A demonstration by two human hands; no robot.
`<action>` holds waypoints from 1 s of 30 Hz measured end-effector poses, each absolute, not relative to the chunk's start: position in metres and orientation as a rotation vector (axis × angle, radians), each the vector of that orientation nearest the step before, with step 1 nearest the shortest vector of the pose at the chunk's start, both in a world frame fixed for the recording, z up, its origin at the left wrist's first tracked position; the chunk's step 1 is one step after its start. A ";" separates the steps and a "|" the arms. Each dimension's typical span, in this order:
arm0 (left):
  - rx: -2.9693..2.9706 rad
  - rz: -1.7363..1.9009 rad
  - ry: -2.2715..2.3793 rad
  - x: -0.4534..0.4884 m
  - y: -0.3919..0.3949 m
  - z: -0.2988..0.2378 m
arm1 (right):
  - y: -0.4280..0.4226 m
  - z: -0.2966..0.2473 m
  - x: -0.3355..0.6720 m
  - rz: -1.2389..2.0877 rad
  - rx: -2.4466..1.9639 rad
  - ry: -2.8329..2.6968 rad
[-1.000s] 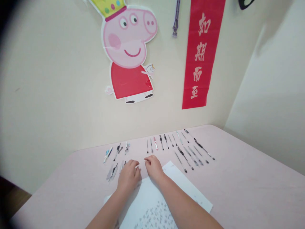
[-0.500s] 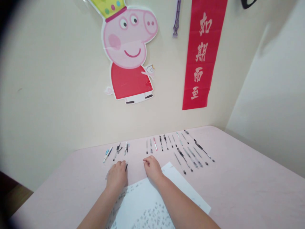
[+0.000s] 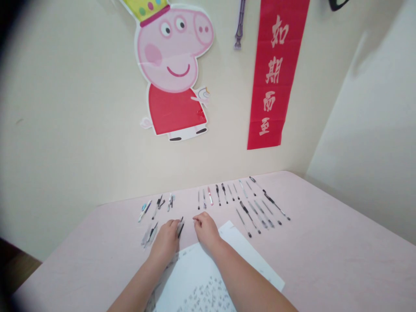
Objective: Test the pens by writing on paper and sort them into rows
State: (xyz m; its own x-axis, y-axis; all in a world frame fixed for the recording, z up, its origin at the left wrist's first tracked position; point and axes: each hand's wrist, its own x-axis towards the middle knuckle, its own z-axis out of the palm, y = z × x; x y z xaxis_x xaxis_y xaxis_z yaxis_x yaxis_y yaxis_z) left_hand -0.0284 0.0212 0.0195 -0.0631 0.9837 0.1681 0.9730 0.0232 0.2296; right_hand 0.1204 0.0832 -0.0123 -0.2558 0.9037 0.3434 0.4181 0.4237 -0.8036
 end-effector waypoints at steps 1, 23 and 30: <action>2.120 0.484 2.186 -0.027 0.021 0.019 | 0.083 -0.012 0.121 0.737 -1.124 -1.855; 2.024 0.688 2.006 -0.022 0.021 0.021 | 0.068 0.004 0.122 0.612 -1.044 -2.108; 2.028 0.677 2.008 -0.024 0.021 0.020 | 0.067 0.005 0.122 0.603 -1.028 -2.103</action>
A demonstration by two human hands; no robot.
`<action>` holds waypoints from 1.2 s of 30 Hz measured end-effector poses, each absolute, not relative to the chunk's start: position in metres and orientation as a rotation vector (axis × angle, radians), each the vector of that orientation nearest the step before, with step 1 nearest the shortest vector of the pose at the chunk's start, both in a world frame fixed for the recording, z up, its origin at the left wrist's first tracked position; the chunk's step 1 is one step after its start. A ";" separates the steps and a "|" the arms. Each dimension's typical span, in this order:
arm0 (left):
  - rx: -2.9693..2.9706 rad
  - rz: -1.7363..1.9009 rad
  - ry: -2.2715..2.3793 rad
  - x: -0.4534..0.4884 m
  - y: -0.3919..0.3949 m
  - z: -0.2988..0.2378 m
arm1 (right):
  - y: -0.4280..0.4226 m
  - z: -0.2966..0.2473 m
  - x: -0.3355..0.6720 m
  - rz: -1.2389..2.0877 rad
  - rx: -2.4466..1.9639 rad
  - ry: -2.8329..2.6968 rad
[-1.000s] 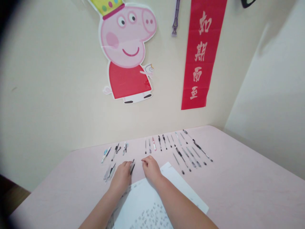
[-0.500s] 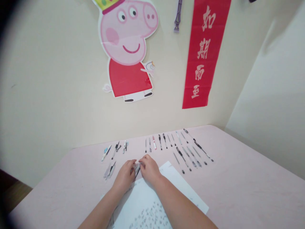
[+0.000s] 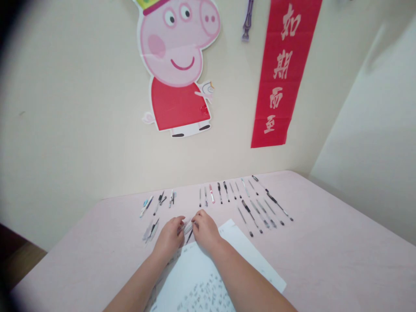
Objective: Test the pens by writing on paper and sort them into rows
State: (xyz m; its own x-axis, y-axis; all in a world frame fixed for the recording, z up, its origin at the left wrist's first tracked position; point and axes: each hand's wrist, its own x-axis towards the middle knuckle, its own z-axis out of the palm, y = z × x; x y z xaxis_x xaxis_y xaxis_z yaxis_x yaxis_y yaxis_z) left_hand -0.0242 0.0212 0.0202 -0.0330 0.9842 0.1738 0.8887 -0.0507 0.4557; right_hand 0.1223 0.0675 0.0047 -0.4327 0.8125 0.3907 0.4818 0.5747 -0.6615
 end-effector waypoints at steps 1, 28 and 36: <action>2.025 0.670 2.013 -0.024 0.021 0.020 | 0.067 0.005 0.122 0.602 -1.024 -2.105; 1.884 1.020 1.893 -0.039 0.034 0.003 | 0.079 -0.005 0.120 0.745 -1.126 -1.981; 1.791 1.181 1.788 -0.045 0.038 -0.001 | 0.098 -0.005 0.119 0.788 -1.135 -2.088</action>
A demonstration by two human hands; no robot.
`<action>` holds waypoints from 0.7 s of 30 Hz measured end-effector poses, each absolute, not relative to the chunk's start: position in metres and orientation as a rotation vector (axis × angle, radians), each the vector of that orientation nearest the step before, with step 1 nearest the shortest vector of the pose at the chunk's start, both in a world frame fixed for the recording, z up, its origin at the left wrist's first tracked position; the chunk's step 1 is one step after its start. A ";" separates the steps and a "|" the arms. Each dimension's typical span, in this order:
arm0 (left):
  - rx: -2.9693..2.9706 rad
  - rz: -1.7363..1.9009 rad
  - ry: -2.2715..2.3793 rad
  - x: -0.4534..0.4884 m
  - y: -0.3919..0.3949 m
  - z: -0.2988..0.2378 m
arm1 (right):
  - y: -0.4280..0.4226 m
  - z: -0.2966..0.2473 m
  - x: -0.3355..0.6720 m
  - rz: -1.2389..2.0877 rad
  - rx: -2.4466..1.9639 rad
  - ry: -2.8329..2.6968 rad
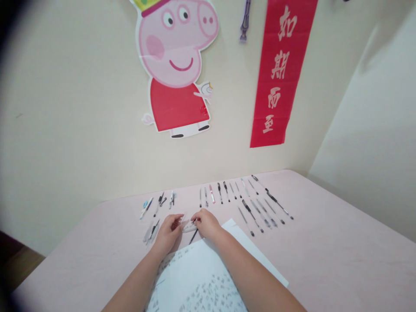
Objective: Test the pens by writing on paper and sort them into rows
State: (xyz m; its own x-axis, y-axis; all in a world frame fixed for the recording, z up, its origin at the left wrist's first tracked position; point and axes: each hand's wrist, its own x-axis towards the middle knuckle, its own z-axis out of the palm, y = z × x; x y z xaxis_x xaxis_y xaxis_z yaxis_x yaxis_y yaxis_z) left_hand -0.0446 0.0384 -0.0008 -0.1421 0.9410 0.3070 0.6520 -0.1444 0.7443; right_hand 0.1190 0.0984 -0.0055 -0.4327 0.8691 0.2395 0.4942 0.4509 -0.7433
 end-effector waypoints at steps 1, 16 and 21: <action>1.787 1.190 1.777 -0.045 0.038 -0.001 | 0.101 -0.006 0.119 0.782 -1.133 -2.125; 1.835 1.200 1.725 -0.041 0.035 0.001 | 0.091 0.005 0.123 0.701 -1.053 -2.133; 1.910 1.219 1.678 -0.041 0.034 0.002 | 0.095 0.001 0.123 0.723 -1.004 -1.990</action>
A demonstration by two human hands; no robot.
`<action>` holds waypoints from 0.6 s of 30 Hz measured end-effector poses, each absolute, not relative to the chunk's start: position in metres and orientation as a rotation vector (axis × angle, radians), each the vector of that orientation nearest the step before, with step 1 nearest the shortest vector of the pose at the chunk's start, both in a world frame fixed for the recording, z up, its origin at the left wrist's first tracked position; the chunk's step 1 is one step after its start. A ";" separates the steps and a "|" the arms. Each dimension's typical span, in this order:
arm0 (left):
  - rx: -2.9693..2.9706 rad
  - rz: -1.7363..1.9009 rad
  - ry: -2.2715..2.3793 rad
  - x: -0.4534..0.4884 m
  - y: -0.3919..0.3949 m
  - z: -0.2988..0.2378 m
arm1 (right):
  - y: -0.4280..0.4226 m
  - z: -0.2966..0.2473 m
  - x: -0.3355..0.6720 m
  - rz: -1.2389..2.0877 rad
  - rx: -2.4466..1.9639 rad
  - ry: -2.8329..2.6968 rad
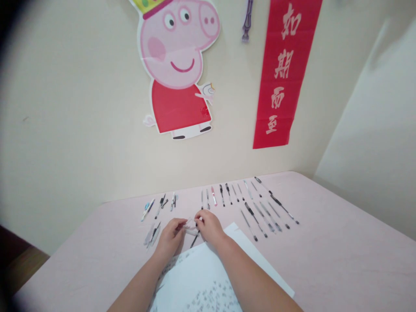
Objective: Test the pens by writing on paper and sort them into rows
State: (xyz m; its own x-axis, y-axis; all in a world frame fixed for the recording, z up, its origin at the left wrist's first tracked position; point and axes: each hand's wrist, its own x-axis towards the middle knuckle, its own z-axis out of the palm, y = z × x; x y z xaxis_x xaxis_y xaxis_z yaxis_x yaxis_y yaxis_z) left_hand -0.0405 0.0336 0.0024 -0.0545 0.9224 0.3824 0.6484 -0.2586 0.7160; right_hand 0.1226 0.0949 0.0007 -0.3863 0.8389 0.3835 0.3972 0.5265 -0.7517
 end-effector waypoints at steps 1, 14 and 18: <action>1.920 1.226 1.673 -0.041 0.033 0.003 | 0.095 0.000 0.122 0.737 -1.008 -1.967; 2.029 1.198 1.682 -0.040 0.032 0.006 | 0.092 0.005 0.120 0.796 -0.914 -1.893; 2.084 1.185 1.661 -0.039 0.032 0.006 | 0.092 0.005 0.120 0.806 -0.879 -1.906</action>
State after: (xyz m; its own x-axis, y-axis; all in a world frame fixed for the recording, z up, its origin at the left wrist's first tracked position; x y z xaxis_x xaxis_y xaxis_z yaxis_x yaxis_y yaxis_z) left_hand -0.0395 0.0317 0.0055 0.0336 0.8942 0.4463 0.7133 -0.3343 0.6161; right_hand 0.1195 0.0920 0.0046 -0.3785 0.8183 0.4325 0.2595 0.5424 -0.7991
